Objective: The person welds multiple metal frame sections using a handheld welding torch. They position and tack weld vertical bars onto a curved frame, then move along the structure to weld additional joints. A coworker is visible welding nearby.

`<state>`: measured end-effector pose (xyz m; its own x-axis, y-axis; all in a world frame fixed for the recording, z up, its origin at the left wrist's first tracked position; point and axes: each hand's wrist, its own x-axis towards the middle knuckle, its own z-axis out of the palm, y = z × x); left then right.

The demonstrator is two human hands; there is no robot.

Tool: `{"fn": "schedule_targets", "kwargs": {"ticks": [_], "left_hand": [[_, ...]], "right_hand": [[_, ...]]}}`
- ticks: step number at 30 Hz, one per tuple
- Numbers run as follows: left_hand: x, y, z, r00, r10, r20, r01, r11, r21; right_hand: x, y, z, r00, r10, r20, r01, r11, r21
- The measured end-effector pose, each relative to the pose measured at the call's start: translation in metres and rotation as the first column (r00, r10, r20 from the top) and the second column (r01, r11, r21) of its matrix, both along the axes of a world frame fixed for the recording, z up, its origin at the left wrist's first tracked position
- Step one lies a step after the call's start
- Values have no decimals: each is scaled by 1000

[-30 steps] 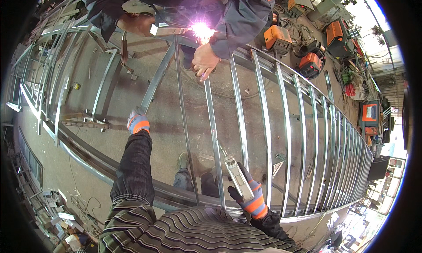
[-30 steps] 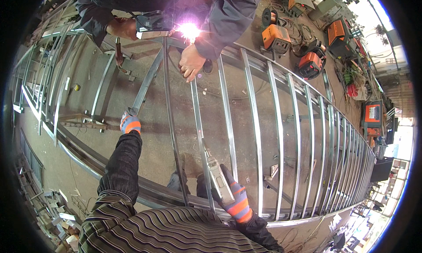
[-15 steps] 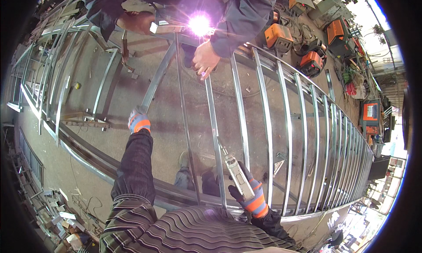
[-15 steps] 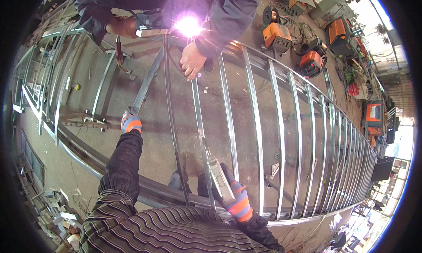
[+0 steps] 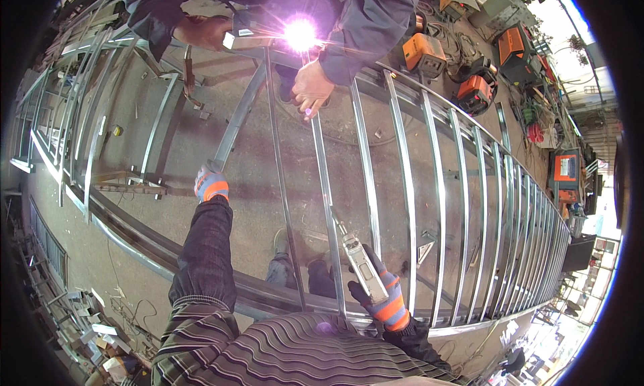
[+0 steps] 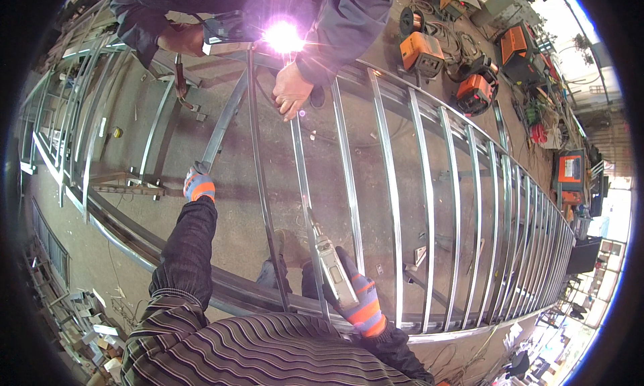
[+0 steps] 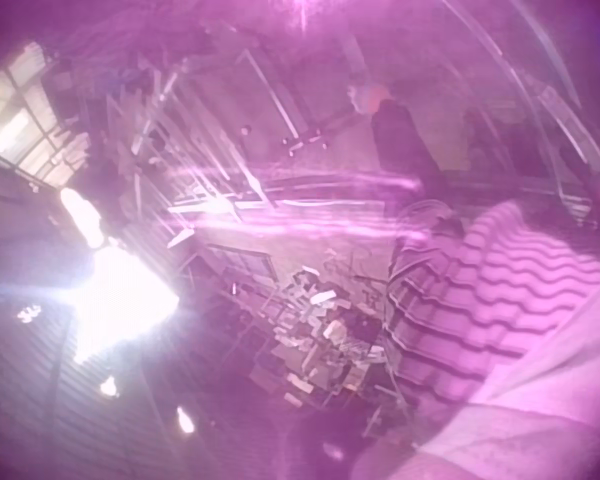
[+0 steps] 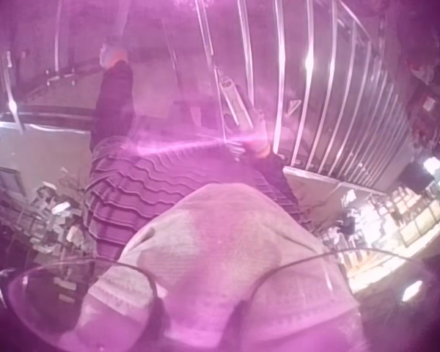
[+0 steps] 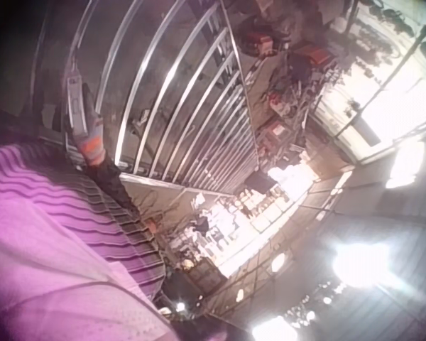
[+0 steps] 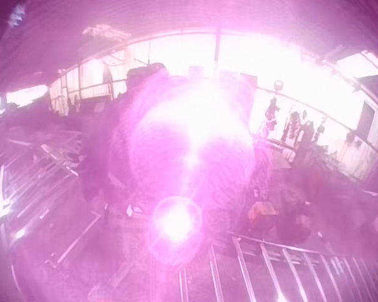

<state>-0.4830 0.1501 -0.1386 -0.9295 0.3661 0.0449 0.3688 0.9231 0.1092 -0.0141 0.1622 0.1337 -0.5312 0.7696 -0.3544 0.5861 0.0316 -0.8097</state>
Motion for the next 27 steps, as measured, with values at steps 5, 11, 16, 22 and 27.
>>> {"fn": "schedule_targets", "kwargs": {"ticks": [5,11,16,22,27], "left_hand": [[-1,0,-2,1000,-1,25,1,1000,-13],[-1,-2,-3,1000,-15,-4,15,1000,-3],[0,-2,0,1000,-12,12,12,1000,-10],[1,0,4,1000,-6,26,6,1000,-14],[1,0,4,1000,-2,21,2,1000,-21]], "right_hand": [[1,-1,-1,1000,-2,11,2,1000,-13],[4,-1,-6,999,29,-25,-29,999,-12],[6,-2,-5,999,17,-38,-18,999,-38],[6,-3,-5,999,0,-36,-2,998,-60],[6,-4,-6,999,-23,-43,19,997,-80]]}}
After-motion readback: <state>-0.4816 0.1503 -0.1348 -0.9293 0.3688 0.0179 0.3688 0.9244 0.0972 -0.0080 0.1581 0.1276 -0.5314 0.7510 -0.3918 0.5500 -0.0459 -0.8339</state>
